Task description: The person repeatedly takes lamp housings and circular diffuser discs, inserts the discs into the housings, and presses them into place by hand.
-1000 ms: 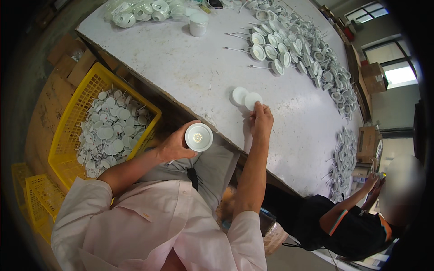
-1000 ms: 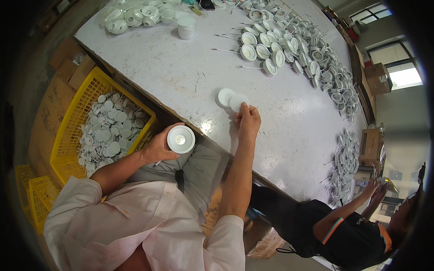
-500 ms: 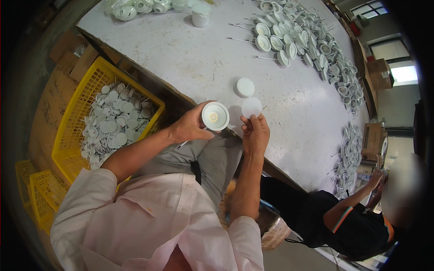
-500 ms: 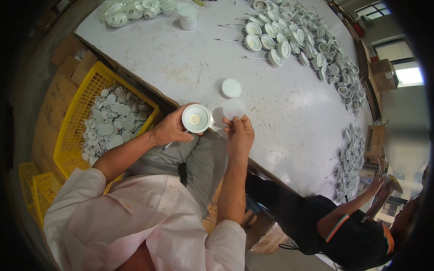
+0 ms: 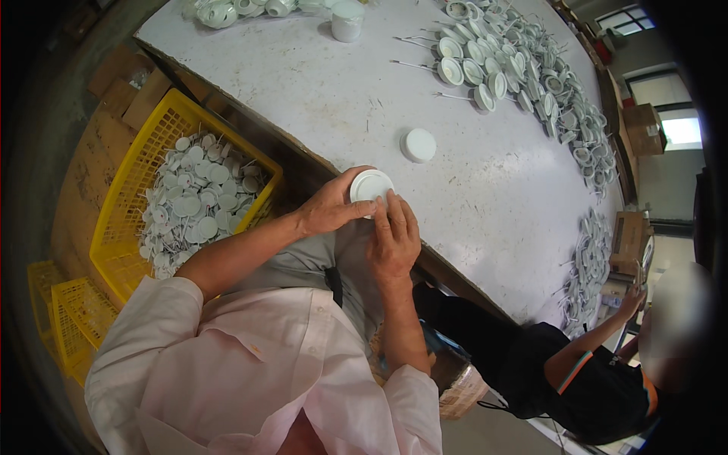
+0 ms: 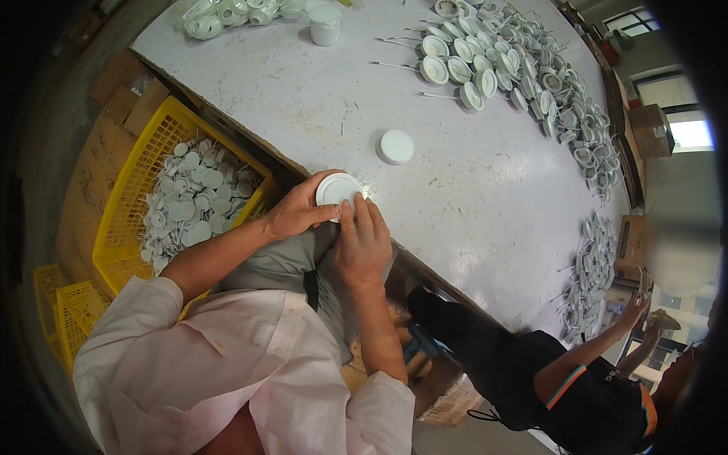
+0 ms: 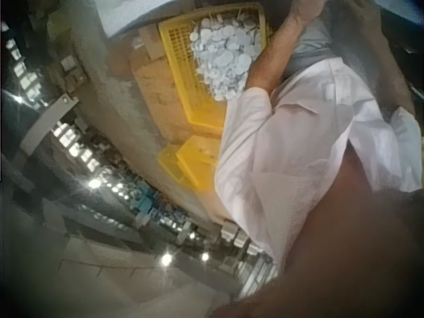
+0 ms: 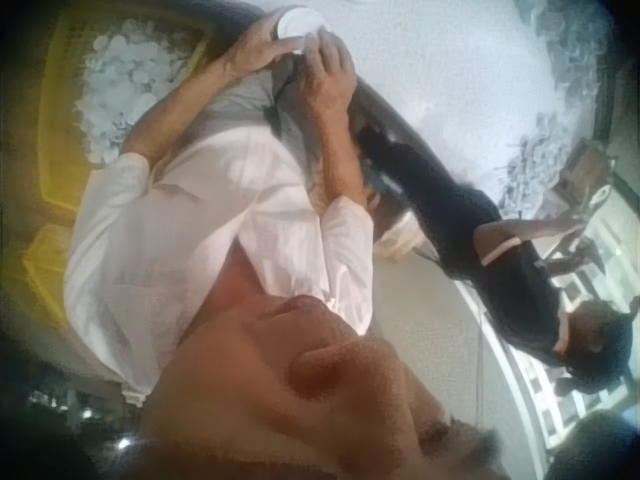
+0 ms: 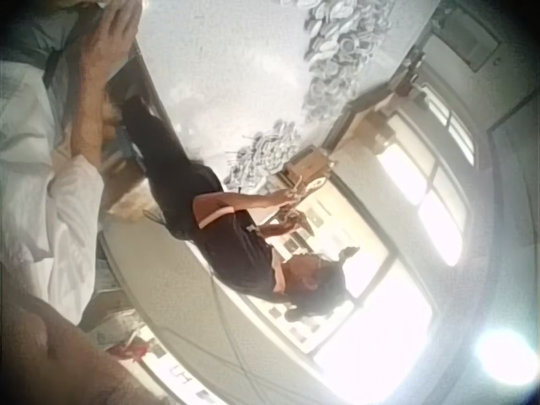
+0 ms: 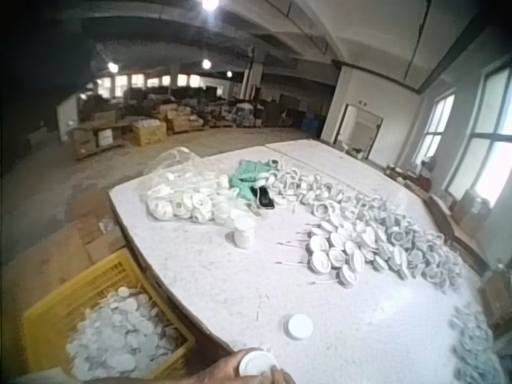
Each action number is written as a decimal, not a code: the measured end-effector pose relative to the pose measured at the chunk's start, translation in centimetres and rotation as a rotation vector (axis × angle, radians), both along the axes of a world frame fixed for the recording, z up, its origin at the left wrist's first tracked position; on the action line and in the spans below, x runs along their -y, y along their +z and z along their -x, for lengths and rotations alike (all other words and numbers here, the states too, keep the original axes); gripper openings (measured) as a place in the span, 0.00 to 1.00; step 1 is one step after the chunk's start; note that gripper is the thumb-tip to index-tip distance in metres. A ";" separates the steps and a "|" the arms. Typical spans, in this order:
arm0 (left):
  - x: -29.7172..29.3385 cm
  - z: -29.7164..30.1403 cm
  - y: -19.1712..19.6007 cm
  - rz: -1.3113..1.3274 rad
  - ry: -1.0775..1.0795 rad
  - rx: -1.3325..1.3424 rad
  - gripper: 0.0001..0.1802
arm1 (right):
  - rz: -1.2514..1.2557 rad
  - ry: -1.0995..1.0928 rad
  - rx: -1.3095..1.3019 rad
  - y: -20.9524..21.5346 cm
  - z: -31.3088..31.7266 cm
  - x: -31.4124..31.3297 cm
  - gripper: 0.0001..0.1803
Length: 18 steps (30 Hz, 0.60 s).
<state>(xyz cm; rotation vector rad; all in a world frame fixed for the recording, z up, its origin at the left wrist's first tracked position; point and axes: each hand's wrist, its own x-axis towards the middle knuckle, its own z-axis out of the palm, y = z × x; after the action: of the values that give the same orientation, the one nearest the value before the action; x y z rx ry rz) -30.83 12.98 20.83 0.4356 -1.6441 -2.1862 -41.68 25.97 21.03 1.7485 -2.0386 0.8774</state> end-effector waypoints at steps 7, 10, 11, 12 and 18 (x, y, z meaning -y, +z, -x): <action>0.0 -0.3 0.3 0.041 0.034 0.090 0.29 | -0.018 0.020 0.013 0.1 -0.7 0.2 0.33; -0.1 -0.4 0.3 0.042 0.042 0.100 0.27 | -0.009 0.011 -0.003 0.2 -0.8 0.3 0.33; -0.1 -0.4 0.3 0.044 0.045 0.109 0.27 | -0.012 0.001 -0.013 0.2 -0.9 0.3 0.32; -0.1 -0.5 0.4 0.044 0.045 0.108 0.27 | -0.012 0.000 -0.013 0.2 -0.9 0.3 0.32; -0.3 -0.4 0.1 0.120 0.076 0.107 0.26 | 0.041 0.006 -0.075 0.0 -0.8 0.5 0.23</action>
<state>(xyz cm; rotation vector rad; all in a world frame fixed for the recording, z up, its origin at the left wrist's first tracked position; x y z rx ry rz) -30.40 13.31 20.90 0.5800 -1.7729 -2.0289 -40.86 25.51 21.07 1.7398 -1.9553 0.8366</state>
